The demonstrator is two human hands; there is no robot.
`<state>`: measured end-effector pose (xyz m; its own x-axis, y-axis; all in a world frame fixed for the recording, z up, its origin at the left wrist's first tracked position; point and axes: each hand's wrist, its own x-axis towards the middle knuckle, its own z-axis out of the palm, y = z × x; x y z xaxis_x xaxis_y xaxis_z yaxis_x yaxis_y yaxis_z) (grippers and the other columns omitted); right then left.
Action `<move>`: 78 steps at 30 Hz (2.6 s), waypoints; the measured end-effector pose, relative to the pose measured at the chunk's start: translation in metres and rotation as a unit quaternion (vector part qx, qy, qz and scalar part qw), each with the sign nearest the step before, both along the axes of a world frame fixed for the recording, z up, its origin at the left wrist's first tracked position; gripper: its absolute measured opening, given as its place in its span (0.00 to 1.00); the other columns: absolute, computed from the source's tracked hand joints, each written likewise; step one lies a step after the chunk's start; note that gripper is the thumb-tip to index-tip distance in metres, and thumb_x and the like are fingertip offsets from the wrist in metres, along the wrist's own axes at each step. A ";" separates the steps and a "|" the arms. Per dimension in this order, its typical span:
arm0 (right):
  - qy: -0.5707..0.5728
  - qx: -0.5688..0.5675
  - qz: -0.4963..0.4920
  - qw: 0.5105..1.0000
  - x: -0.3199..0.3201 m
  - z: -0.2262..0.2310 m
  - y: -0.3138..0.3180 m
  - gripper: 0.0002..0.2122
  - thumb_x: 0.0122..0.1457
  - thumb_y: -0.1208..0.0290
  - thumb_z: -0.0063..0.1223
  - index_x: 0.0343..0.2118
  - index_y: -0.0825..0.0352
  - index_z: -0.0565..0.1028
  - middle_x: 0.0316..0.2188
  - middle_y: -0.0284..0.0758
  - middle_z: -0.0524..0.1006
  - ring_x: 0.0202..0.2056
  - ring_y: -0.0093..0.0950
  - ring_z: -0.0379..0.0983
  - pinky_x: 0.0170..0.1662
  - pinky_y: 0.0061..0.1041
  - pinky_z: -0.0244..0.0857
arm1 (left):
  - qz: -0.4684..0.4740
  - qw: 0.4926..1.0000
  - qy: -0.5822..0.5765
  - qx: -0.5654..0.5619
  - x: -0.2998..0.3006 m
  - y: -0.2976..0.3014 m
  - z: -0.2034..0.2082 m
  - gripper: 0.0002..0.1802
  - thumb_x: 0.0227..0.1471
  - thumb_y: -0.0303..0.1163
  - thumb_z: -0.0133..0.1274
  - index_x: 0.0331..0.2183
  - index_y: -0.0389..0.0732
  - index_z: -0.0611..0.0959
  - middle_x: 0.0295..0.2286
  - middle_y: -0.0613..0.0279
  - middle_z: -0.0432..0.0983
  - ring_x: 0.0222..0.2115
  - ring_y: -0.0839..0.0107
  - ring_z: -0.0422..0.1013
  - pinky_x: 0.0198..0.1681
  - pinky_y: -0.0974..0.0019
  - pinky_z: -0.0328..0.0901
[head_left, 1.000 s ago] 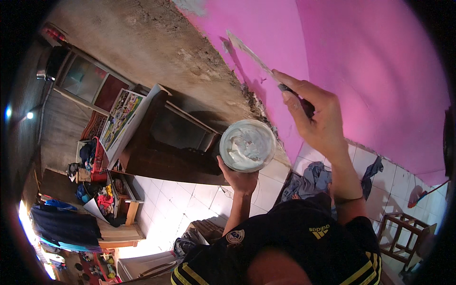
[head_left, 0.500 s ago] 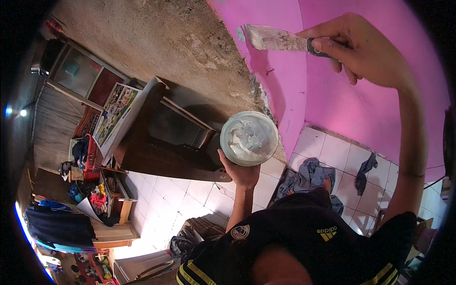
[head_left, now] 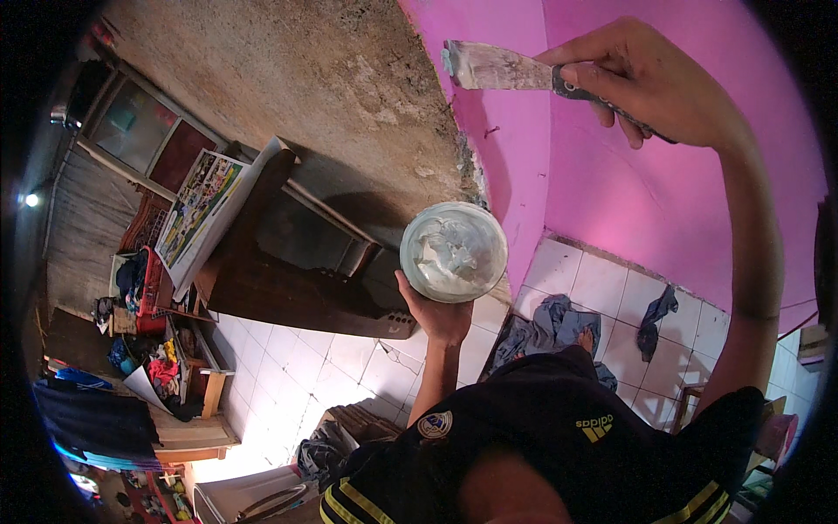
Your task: The person applies a patching compound to a damaged section of an indoor wall using a metal putty knife, picking up the compound from a small container.
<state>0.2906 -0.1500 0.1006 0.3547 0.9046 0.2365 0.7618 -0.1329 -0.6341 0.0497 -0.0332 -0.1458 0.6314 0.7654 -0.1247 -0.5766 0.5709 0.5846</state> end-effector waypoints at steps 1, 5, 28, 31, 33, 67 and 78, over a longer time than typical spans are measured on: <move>0.015 -0.042 -0.008 0.999 -0.006 0.013 0.000 0.12 0.58 0.71 0.46 0.41 0.70 0.75 0.14 0.35 0.71 0.12 0.22 0.67 0.17 0.22 0.62 | -0.001 1.000 -0.002 0.005 -0.001 0.001 0.000 0.40 0.51 0.67 0.31 0.58 0.53 0.59 0.56 0.66 0.55 0.57 0.62 0.52 0.58 0.50 0.49; 0.036 -0.106 0.022 0.993 -0.013 0.055 -0.017 0.13 0.58 0.73 0.45 0.43 0.73 0.74 0.17 0.35 0.74 0.16 0.21 0.70 0.20 0.19 0.65 | -0.018 1.000 -0.002 -0.017 0.004 -0.004 0.004 0.40 0.51 0.66 0.31 0.58 0.53 0.59 0.56 0.65 0.55 0.57 0.62 0.53 0.57 0.52 0.50; -0.383 0.077 0.059 0.919 -0.041 0.000 0.004 0.12 0.51 0.75 0.50 0.40 0.69 0.74 0.16 0.45 0.71 0.20 0.42 0.69 0.27 0.36 0.62 | -0.037 0.998 -0.046 -0.001 0.011 -0.007 0.011 0.40 0.51 0.66 0.32 0.59 0.54 0.57 0.58 0.62 0.51 0.58 0.58 0.50 0.58 0.47 0.47; -0.399 0.093 0.057 0.911 -0.038 -0.002 -0.002 0.13 0.51 0.75 0.50 0.41 0.68 0.74 0.16 0.45 0.71 0.19 0.40 0.70 0.27 0.35 0.63 | -0.037 0.999 -0.029 -0.009 0.012 -0.010 0.015 0.40 0.51 0.66 0.32 0.59 0.54 0.57 0.58 0.62 0.51 0.58 0.58 0.50 0.58 0.47 0.46; -0.376 0.094 0.054 0.920 -0.034 -0.002 -0.012 0.13 0.52 0.75 0.50 0.42 0.69 0.74 0.15 0.43 0.71 0.17 0.37 0.69 0.25 0.32 0.63 | -0.039 0.999 -0.030 -0.007 0.013 -0.010 0.016 0.40 0.51 0.66 0.31 0.59 0.54 0.57 0.58 0.61 0.51 0.58 0.57 0.49 0.59 0.47 0.46; 0.452 0.261 0.169 0.836 0.045 -0.194 0.054 0.15 0.58 0.70 0.51 0.49 0.62 0.73 0.15 0.25 0.70 0.15 0.11 0.60 0.17 0.14 0.55 | 0.122 0.987 0.100 0.044 0.018 -0.024 0.023 0.34 0.55 0.59 0.32 0.57 0.52 0.61 0.56 0.62 0.55 0.57 0.60 0.53 0.58 0.46 0.51; 0.498 0.258 0.170 0.810 0.034 -0.197 0.065 0.13 0.59 0.70 0.50 0.46 0.69 0.74 0.14 0.25 0.69 0.14 0.11 0.60 0.15 0.15 0.54 | 0.126 0.984 0.107 0.069 0.023 -0.027 0.024 0.33 0.55 0.58 0.33 0.57 0.51 0.61 0.56 0.61 0.55 0.56 0.59 0.53 0.57 0.46 0.52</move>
